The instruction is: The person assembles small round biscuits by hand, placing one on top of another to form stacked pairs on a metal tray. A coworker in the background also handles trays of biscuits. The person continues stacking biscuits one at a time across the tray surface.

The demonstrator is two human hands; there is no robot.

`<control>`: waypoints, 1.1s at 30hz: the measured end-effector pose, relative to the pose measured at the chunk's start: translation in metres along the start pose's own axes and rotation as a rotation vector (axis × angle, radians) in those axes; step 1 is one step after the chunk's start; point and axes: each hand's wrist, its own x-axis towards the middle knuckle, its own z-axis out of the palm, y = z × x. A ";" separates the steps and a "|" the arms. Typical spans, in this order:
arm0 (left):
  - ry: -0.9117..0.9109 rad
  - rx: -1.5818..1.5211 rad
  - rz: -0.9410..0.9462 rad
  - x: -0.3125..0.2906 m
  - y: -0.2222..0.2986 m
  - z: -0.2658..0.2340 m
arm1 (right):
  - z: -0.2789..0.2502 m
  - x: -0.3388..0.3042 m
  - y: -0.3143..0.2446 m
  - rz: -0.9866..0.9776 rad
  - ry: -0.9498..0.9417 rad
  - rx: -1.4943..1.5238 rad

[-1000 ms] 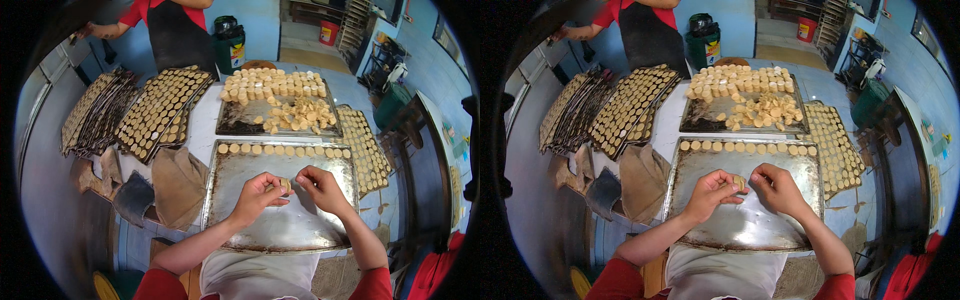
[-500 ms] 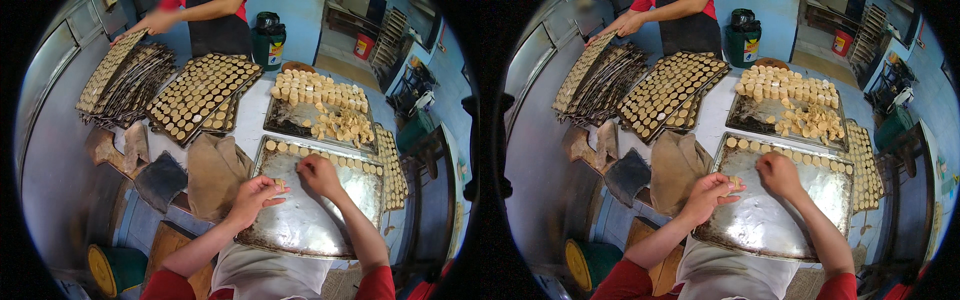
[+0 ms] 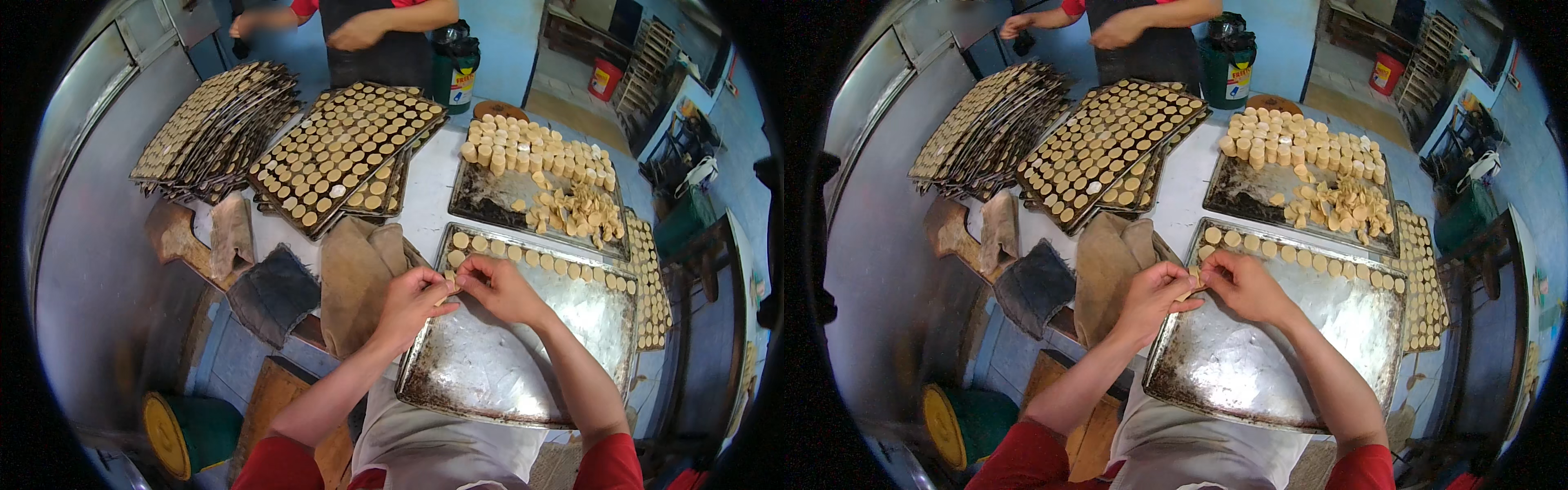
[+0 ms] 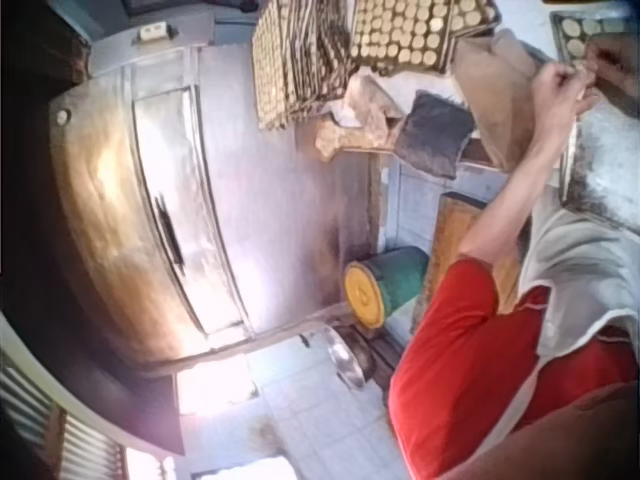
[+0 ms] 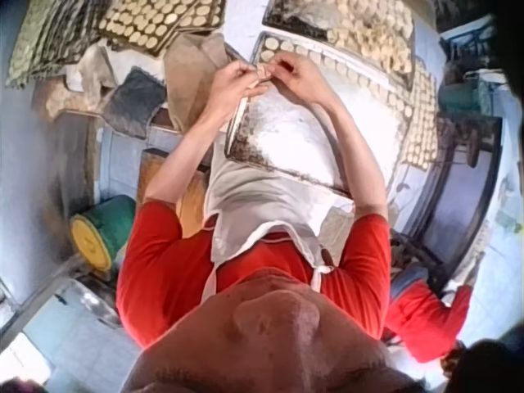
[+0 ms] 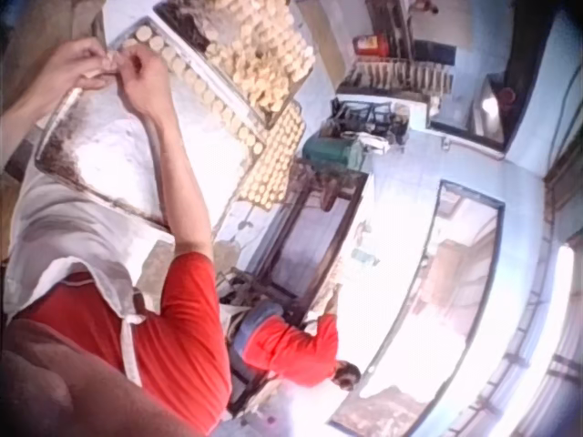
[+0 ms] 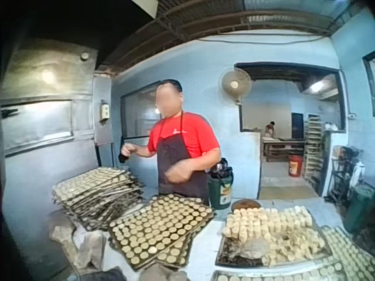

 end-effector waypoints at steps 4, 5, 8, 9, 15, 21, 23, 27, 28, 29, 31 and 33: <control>0.003 -0.022 0.009 0.004 -0.001 0.008 | -0.021 0.005 0.025 0.102 0.154 -0.325; 0.001 -0.029 0.004 0.005 0.002 0.011 | -0.022 0.001 0.030 0.091 0.161 -0.405; -0.006 0.000 -0.008 0.007 -0.002 0.009 | -0.017 -0.005 0.012 0.174 0.081 -0.183; -0.013 0.022 -0.025 0.008 -0.002 0.009 | -0.013 -0.007 0.009 0.115 0.070 -0.114; -0.053 0.024 -0.047 0.008 0.000 0.025 | -0.039 -0.017 0.030 0.164 0.166 -0.311; -0.129 0.055 -0.067 0.016 -0.012 0.040 | -0.041 -0.037 0.008 0.151 0.071 -0.077; -0.124 0.053 -0.087 0.018 -0.014 0.045 | -0.040 -0.041 0.007 0.077 0.091 -0.019; -0.136 0.063 -0.079 0.019 -0.010 0.054 | -0.070 -0.045 0.032 0.210 0.131 -0.369; -0.141 0.065 -0.085 0.019 -0.009 0.055 | -0.073 -0.046 0.034 0.189 0.156 -0.413; -0.145 0.067 -0.089 0.019 -0.008 0.056 | -0.075 -0.050 0.034 0.177 0.193 -0.462; -0.146 0.077 -0.075 0.021 -0.010 0.055 | -0.075 -0.055 0.017 0.155 0.258 -0.554; -0.170 0.074 -0.074 0.022 -0.011 0.058 | -0.075 -0.049 0.020 0.208 0.210 -0.560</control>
